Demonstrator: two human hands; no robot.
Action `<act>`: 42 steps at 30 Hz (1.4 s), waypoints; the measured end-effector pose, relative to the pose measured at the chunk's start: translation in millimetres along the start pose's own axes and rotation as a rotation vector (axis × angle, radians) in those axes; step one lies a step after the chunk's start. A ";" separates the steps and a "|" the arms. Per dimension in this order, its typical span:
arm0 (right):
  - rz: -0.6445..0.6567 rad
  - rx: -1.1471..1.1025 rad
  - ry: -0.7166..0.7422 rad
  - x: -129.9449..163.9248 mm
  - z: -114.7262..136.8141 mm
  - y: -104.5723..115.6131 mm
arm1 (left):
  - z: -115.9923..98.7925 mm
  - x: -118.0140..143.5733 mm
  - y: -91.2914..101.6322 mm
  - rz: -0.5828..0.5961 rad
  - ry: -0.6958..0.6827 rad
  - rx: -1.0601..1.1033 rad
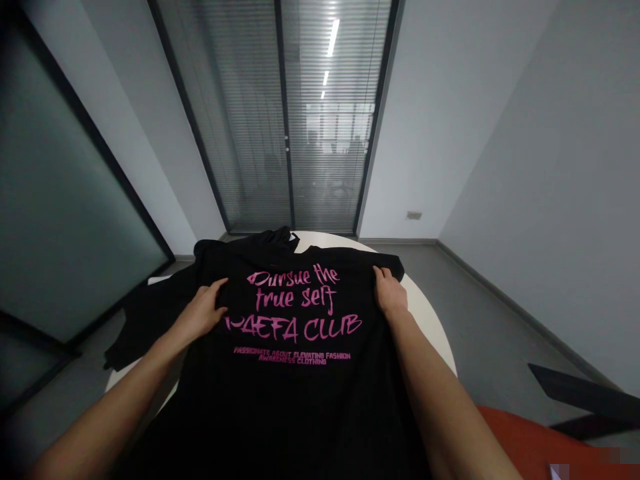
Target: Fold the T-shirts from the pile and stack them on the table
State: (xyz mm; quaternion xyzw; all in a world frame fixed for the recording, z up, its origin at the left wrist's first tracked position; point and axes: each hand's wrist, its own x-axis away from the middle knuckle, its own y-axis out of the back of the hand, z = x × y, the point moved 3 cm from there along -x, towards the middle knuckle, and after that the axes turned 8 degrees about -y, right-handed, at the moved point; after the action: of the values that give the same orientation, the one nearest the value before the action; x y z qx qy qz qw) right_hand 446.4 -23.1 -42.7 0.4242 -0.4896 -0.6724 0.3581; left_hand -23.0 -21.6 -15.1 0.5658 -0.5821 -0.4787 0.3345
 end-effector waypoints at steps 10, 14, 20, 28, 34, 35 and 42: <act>0.022 0.017 -0.139 -7.5 1.3 -9.2 | -47.6 8.2 34.5 0.109 0.010 -0.518; 0.023 -0.030 -0.059 -8.5 -2.1 -24.9 | -78.4 -5.8 -6.5 0.118 -0.225 -0.293; -0.043 -0.123 0.119 -12.6 -15.8 -32.3 | -76.0 -31.4 -74.7 0.260 -0.156 -0.199; 0.044 -0.486 0.088 -22.1 -26.8 -19.5 | -89.0 -45.5 -70.3 0.191 -0.217 -0.231; 0.248 -0.496 -0.182 -32.3 -42.7 -12.9 | -113.5 -30.3 -61.3 0.083 -0.349 -0.257; 0.292 -0.478 -0.187 -32.8 -44.8 -12.9 | -113.1 -30.5 -60.4 0.069 -0.350 -0.263; 0.114 -0.514 0.052 -24.8 -40.4 -4.4 | -107.9 -41.6 -56.1 -0.011 -0.279 -0.282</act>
State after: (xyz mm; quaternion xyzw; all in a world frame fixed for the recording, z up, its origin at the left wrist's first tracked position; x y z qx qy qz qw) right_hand 492.9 -13.9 -47.9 0.3081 -0.3164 -0.7422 0.5040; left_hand 102.2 5.3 -26.9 0.4449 -0.5469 -0.6309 0.3239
